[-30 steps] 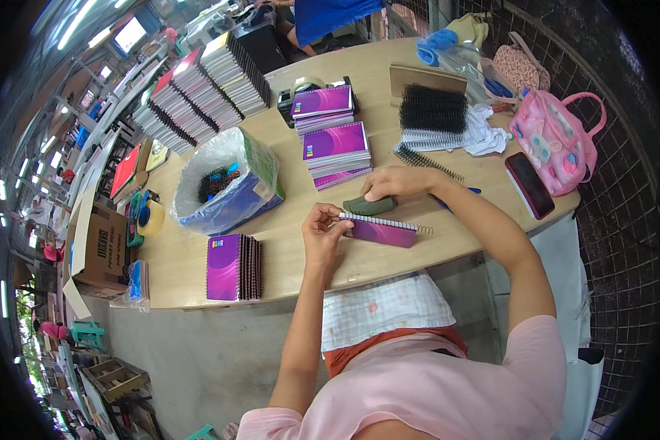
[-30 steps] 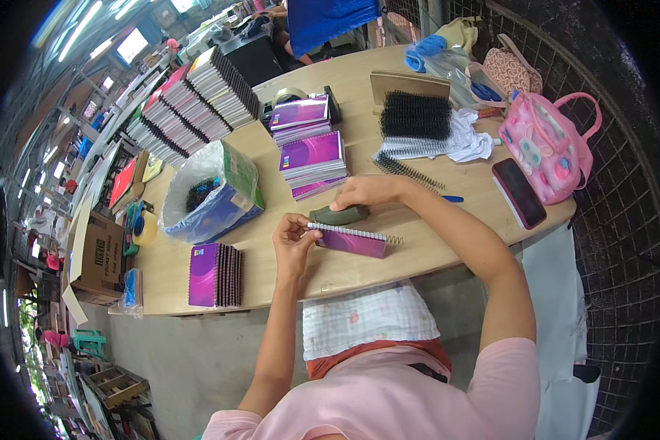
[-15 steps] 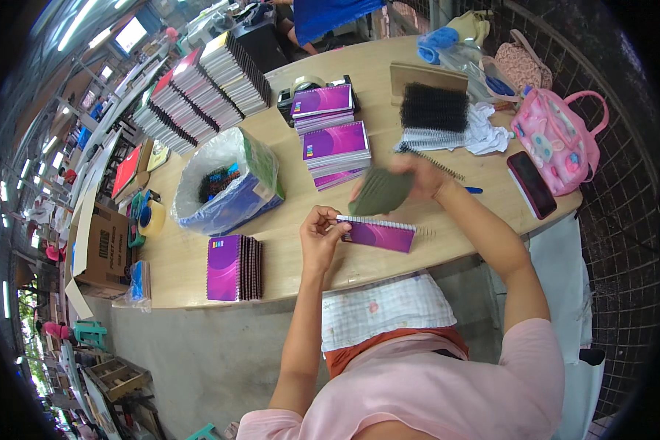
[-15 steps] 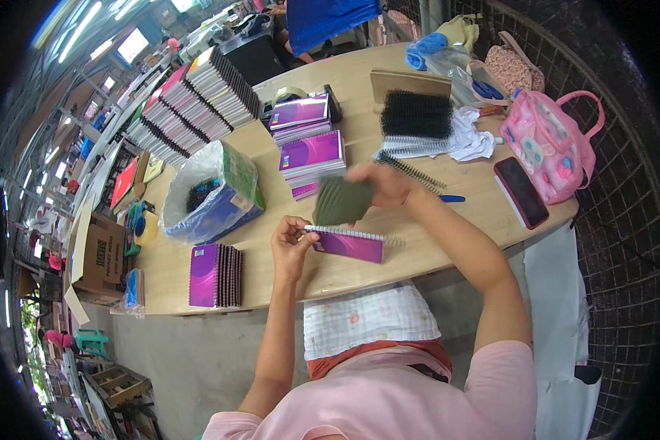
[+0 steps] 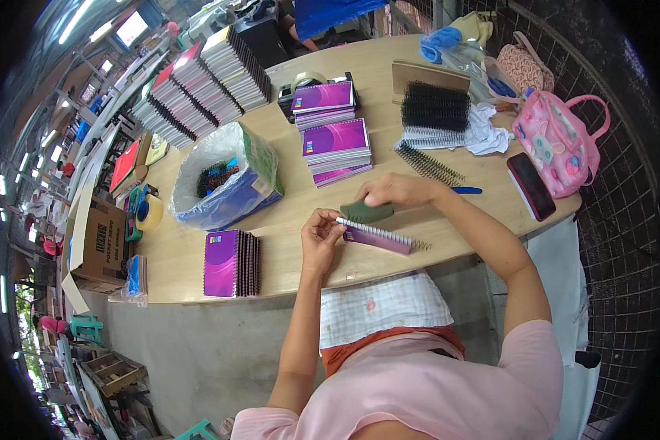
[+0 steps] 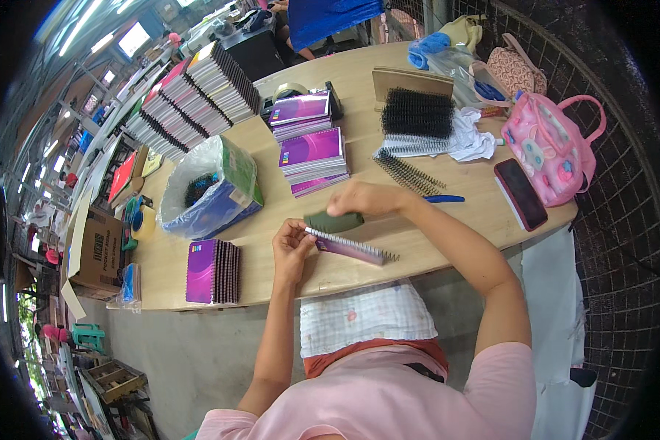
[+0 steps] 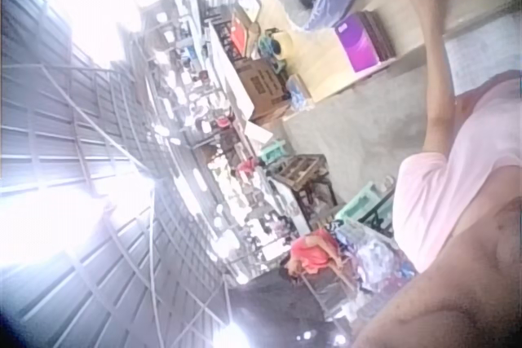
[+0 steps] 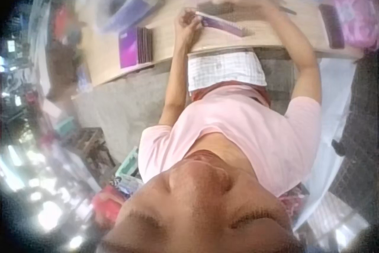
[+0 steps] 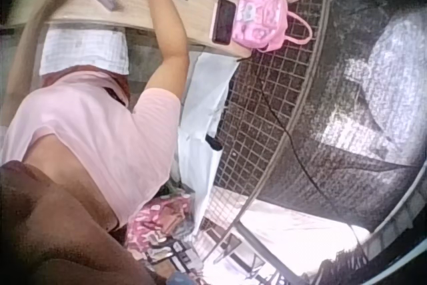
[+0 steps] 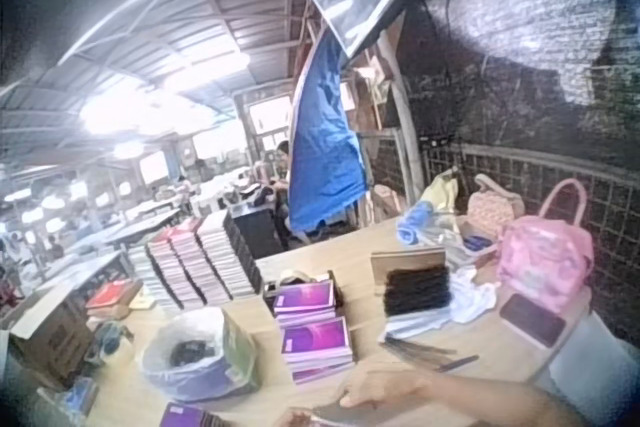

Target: The person binds notebooks by threading a spiral coil through the pre-punched holes of a notebook cover and paper stack, then uses a pair of pliers to cut and crimp the end of the coil.

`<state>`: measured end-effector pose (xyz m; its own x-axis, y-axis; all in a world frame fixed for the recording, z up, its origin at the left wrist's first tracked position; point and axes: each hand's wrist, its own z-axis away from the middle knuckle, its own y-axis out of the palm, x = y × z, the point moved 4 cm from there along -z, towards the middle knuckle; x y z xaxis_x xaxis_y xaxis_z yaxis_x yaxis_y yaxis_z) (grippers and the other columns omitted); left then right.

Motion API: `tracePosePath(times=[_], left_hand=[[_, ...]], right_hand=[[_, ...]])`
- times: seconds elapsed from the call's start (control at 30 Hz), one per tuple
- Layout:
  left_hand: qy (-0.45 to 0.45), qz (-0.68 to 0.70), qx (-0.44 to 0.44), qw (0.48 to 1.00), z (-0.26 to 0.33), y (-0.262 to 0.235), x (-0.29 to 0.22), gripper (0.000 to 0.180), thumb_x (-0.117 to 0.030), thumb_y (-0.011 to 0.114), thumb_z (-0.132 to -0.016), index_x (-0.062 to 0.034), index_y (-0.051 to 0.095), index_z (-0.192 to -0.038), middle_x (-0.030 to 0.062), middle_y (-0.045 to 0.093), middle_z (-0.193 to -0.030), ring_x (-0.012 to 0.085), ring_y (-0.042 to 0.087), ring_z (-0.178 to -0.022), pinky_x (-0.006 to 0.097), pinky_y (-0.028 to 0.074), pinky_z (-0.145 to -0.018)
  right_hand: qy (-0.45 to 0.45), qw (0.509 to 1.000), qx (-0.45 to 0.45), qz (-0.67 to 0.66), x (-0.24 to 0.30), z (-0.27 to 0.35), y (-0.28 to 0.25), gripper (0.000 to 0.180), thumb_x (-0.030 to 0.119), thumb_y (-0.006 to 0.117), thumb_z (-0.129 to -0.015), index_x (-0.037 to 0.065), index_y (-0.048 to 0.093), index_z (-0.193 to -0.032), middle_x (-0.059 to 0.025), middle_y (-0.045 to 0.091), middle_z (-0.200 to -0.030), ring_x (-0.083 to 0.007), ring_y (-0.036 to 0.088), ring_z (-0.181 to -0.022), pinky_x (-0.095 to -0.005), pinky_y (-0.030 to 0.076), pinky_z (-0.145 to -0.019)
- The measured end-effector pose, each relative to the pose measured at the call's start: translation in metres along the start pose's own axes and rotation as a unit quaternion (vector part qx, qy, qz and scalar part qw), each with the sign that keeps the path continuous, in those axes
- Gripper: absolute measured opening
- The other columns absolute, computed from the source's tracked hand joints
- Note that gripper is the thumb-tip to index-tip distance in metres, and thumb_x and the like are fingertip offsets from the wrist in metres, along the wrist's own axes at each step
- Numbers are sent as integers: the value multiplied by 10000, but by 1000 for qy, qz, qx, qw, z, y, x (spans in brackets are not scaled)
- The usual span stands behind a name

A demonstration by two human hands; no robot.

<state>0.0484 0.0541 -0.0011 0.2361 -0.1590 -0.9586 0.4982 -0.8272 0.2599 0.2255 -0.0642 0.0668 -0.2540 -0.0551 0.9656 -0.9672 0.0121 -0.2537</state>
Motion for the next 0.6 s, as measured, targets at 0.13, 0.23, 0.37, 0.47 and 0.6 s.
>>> tracePosePath(times=[0.13, 0.23, 0.37, 0.47, 0.6], left_hand=[[1, -12, -9, 1000, 2, 4, -6, 296, 132, 663, -822, -36, 559, -1042, 15, 598, -970, 81, 591, -868, 208, 484, -771], [9, 3, -11, 1000, 1, 7, -8, 298, 139, 658, -826, -34, 554, -1046, 9, 590, -966, 74, 588, -864, 199, 485, -770], [1, 27, -9, 1000, 0, 15, -10, 314, 133, 656, -834, -22, 560, -1090, 18, 593, -970, 76, 588, -860, 198, 487, -781], [-8, 33, -25, 999, 3, 19, -17, 321, 126, 657, -841, -13, 568, -1116, 31, 605, -973, 81, 592, -863, 204, 492, -785], [11, 16, -29, 999, 10, 22, -25, 274, 72, 692, -855, 4, 595, -1102, 35, 620, -969, 91, 592, -880, 226, 500, -797]], right_hand=[[97, 991, 32, 81, -18, 1, -5, 461, 347, 560, -971, -47, 643, -1196, -106, 687, -1068, -179, 612, -995, -321, 466, -904], [55, 998, -17, 26, -6, 4, -10, 442, 339, 574, -968, -28, 647, -1203, -110, 689, -1080, -195, 618, -1000, -325, 469, -906], [-1, 982, -55, 182, -7, 2, -9, 438, 390, 597, -951, 5, 684, -1140, -136, 684, -1043, -276, 631, -1008, -357, 482, -892], [-79, 929, -189, 308, 6, 15, -13, 433, 418, 628, -926, 26, 693, -1097, -163, 670, -1007, -341, 618, -1048, -393, 487, -902], [-39, 920, -218, 324, 62, 38, 28, 345, 319, 715, -877, 8, 651, -1013, -123, 627, -969, -285, 638, -920, -400, 501, -830]])
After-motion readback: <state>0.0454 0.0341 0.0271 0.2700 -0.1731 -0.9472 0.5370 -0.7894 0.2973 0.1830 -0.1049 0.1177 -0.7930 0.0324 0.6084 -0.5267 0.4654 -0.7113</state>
